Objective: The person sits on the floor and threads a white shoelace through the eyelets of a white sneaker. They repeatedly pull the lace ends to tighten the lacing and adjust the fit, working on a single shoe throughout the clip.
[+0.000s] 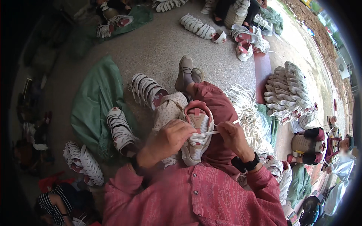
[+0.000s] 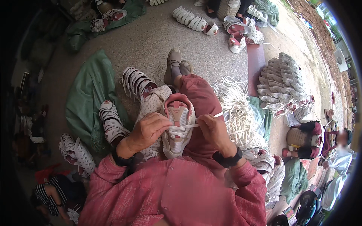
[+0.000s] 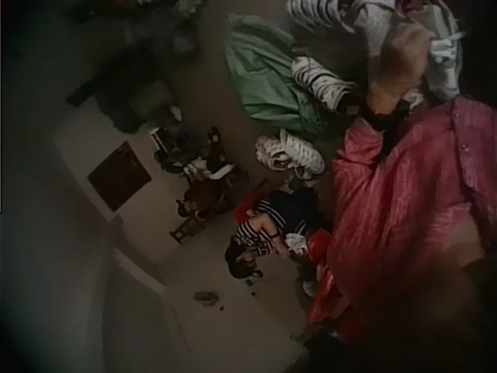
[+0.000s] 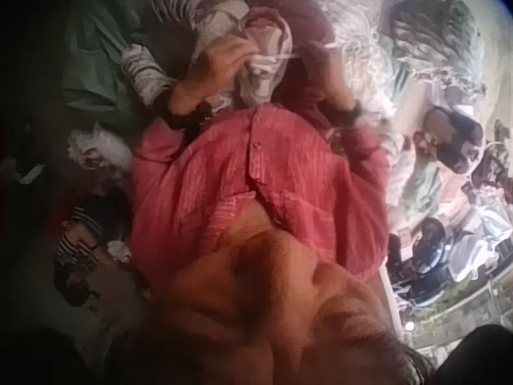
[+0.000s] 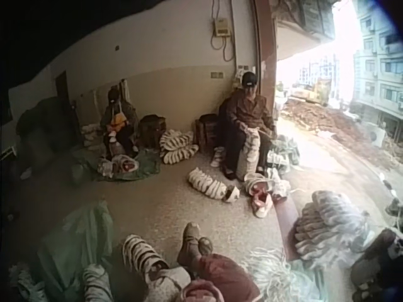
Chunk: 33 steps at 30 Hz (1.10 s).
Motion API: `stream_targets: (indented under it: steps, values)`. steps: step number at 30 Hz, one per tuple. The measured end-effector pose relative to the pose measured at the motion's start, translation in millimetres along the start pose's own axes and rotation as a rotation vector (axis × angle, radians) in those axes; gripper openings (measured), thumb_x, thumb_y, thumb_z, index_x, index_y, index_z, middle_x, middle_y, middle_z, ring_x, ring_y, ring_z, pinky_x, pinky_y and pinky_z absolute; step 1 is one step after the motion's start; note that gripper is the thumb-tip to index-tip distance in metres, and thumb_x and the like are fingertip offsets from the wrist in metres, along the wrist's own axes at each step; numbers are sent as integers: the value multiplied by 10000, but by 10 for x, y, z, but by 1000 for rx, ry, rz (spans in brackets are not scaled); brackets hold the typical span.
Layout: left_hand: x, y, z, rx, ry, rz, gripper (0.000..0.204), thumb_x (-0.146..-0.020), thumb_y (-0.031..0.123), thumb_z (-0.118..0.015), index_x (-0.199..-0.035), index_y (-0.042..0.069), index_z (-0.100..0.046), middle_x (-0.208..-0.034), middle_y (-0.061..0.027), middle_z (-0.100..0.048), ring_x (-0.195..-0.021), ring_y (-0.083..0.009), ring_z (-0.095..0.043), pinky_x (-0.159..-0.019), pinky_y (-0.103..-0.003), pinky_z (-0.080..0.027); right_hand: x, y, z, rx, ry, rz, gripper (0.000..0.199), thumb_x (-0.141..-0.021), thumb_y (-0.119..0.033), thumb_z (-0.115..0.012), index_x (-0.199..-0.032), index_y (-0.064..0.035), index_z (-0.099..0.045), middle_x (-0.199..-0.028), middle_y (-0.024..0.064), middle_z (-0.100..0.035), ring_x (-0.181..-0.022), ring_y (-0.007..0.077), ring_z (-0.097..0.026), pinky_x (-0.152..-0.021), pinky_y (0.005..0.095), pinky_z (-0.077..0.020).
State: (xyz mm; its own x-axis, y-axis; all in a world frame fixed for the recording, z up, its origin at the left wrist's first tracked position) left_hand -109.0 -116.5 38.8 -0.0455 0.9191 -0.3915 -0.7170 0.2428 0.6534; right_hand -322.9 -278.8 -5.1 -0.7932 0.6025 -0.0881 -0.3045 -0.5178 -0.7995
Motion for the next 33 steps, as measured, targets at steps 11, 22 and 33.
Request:
stream_targets:
  steps: [11,22,33]
  values:
    - [-298,-367,-557,247,-251,199,108,-805,30,-671,-907,23,-639,-930,-83,-580,-972,-247,-591,-884,-366,-458,204,-107,-70,-436,-280,-373,135,-982,-121,-604,-995,-4,-669,-823,5,-651,-763,72,-573,-684,266,-492]
    - [-306,-315,-564,172,-340,213,89,-815,121,-691,-861,46,-705,-955,-73,-589,-974,-274,-566,-894,-380,-451,243,-66,-88,-605,-204,-510,119,-987,-114,-597,-972,-53,-697,-746,-68,-569,-644,14,-462,-537,196,-373]
    - [-302,-321,-628,258,-267,217,116,-800,142,-717,-819,37,-674,-875,-55,-586,-952,-245,-573,-879,-371,-445,284,-129,-226,-57,39,47,90,-883,-64,-646,-934,2,-680,-790,73,-684,-685,136,-640,-593,329,-494]
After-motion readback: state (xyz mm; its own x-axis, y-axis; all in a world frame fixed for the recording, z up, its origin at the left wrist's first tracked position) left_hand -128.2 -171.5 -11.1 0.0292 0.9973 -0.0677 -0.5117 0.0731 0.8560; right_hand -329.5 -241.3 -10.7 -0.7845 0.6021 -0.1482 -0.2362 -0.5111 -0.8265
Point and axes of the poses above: each hand's wrist, its own x-axis away from the middle knuckle, its own z-axis out of the back of the hand, y = z × x, the point moved 1 cm from there along -x, towards the middle knuckle
